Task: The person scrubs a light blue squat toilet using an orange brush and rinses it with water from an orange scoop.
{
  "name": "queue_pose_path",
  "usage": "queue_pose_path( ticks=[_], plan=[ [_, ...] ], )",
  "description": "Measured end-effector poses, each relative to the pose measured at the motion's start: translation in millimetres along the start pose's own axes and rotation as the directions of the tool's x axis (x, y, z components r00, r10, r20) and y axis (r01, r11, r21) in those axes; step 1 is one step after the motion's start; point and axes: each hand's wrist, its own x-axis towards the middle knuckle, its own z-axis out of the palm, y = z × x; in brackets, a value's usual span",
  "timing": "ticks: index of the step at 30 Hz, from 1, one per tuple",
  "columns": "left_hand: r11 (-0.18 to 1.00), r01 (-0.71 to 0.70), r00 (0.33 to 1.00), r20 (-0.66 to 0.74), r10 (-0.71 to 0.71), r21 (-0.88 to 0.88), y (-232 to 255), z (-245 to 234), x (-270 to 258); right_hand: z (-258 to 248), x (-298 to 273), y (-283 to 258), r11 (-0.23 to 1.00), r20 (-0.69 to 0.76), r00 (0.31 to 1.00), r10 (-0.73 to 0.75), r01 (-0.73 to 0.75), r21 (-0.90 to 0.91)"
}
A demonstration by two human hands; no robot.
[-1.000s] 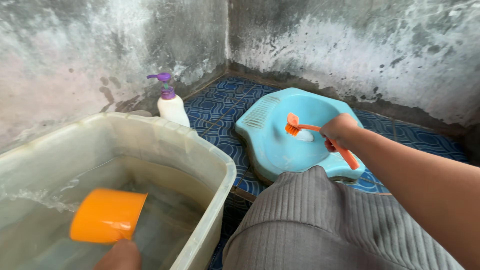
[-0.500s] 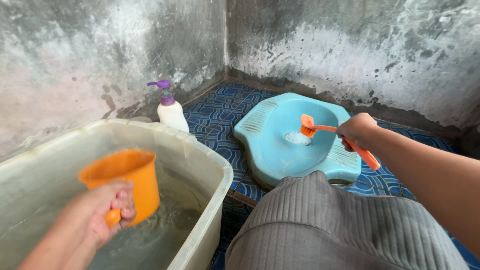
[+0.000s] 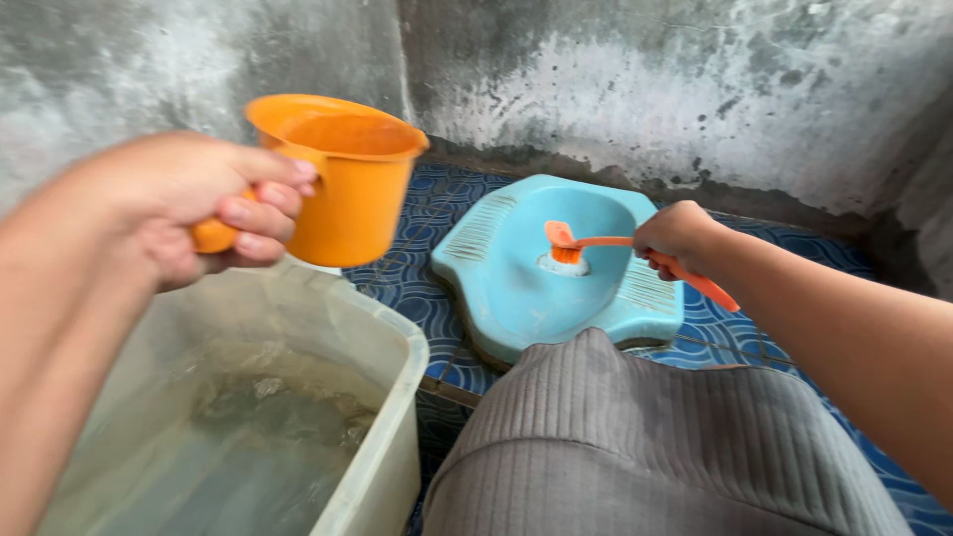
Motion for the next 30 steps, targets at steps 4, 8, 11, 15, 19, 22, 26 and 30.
queue_pose_path(
  ticks=[4,8,11,15,19,22,26,30],
  plan=[
    [0.979,0.087,0.996,-0.039,-0.081,0.182,-8,39,13,-12,-17,1,0.999,0.053,0.998,-0.027,0.029,-0.035],
    [0.969,0.137,0.988,0.043,-0.149,0.207,-18,46,47,-26,-21,5,0.994,0.119,0.991,-0.054,0.065,-0.087],
    [0.924,0.166,0.973,0.093,-0.210,0.345,-21,29,86,-32,-18,9,0.989,0.160,0.986,-0.039,0.061,-0.133],
    [0.841,0.080,0.931,0.262,-0.255,0.536,-13,1,118,-32,-15,16,0.983,0.194,0.980,-0.035,0.068,-0.170],
    [0.688,0.099,0.919,0.198,-0.340,0.719,-1,-17,135,-25,-11,20,0.979,0.214,0.977,-0.012,0.055,-0.196],
    [0.671,0.093,0.843,0.300,-0.446,0.736,7,-31,145,-21,-6,24,0.981,0.248,0.968,-0.030,0.076,-0.179],
    [0.529,0.148,0.887,0.124,-0.444,0.836,8,-30,157,-19,-2,27,0.977,0.255,0.966,-0.035,0.087,-0.195],
    [0.487,0.083,0.863,0.182,-0.471,0.869,17,-25,168,-20,-3,28,0.979,0.257,0.966,-0.035,0.085,-0.186]
  ],
)
